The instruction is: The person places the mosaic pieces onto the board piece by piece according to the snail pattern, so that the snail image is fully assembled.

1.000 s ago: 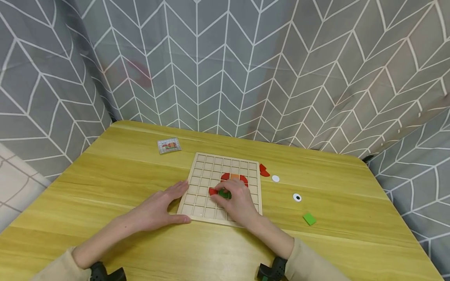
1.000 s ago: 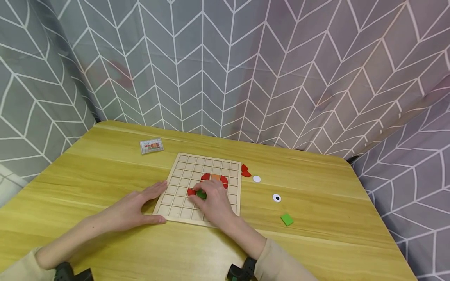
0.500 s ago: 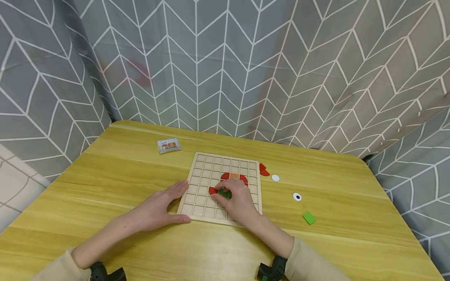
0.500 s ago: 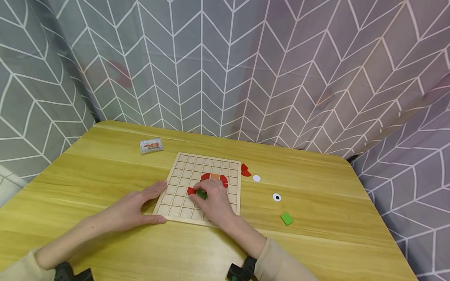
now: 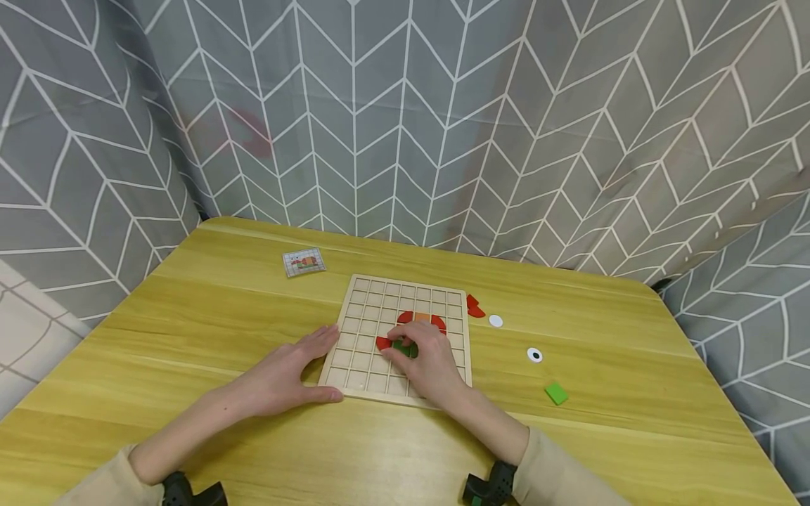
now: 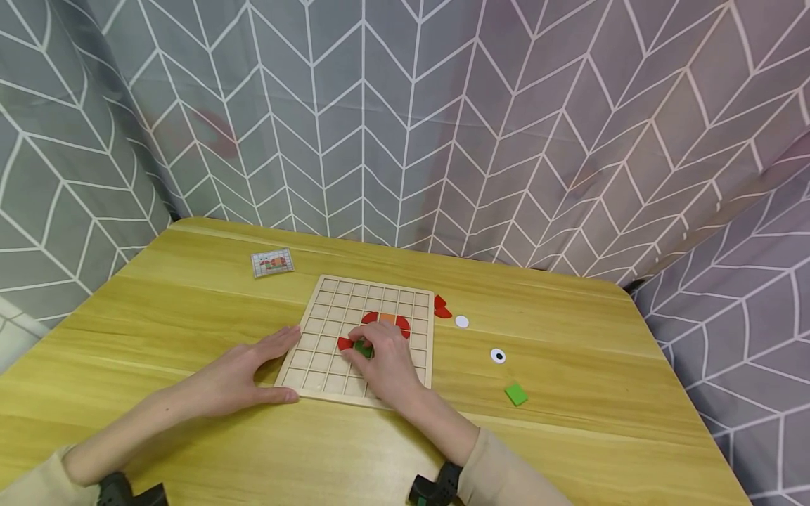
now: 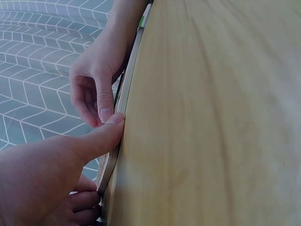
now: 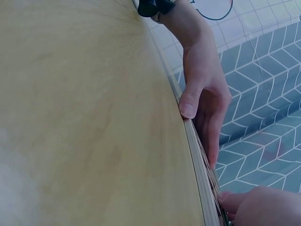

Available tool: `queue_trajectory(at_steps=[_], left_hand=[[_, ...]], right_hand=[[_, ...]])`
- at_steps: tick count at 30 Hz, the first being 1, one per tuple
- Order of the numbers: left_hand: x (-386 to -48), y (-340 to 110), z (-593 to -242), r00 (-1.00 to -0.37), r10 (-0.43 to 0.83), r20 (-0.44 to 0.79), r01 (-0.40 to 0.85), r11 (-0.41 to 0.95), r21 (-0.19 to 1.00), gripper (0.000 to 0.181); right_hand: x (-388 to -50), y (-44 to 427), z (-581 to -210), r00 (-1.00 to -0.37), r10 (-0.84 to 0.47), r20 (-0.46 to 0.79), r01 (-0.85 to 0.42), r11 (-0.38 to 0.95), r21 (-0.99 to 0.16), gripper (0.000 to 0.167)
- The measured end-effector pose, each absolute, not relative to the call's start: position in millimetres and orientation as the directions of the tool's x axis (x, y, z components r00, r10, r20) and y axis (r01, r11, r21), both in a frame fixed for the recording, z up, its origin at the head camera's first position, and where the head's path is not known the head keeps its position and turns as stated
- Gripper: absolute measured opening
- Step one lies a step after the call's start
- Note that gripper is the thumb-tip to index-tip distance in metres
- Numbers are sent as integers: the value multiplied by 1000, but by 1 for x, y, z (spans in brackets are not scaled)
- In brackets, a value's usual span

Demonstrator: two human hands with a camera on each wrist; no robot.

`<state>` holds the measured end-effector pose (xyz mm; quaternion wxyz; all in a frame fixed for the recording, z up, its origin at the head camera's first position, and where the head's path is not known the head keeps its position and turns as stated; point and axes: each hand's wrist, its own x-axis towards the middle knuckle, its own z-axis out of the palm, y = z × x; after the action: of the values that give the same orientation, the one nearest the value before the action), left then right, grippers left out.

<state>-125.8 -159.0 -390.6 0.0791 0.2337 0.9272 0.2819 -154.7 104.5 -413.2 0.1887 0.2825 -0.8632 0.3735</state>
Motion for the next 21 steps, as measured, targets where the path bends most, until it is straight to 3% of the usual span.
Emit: queue_trajectory(at_steps=[21], left_hand=[[-126,-160,-391,-875,484,-5,397,724,564,101]], right_hand=[[-152,105,-409,-810,-344,476,-581,584,-567,20]])
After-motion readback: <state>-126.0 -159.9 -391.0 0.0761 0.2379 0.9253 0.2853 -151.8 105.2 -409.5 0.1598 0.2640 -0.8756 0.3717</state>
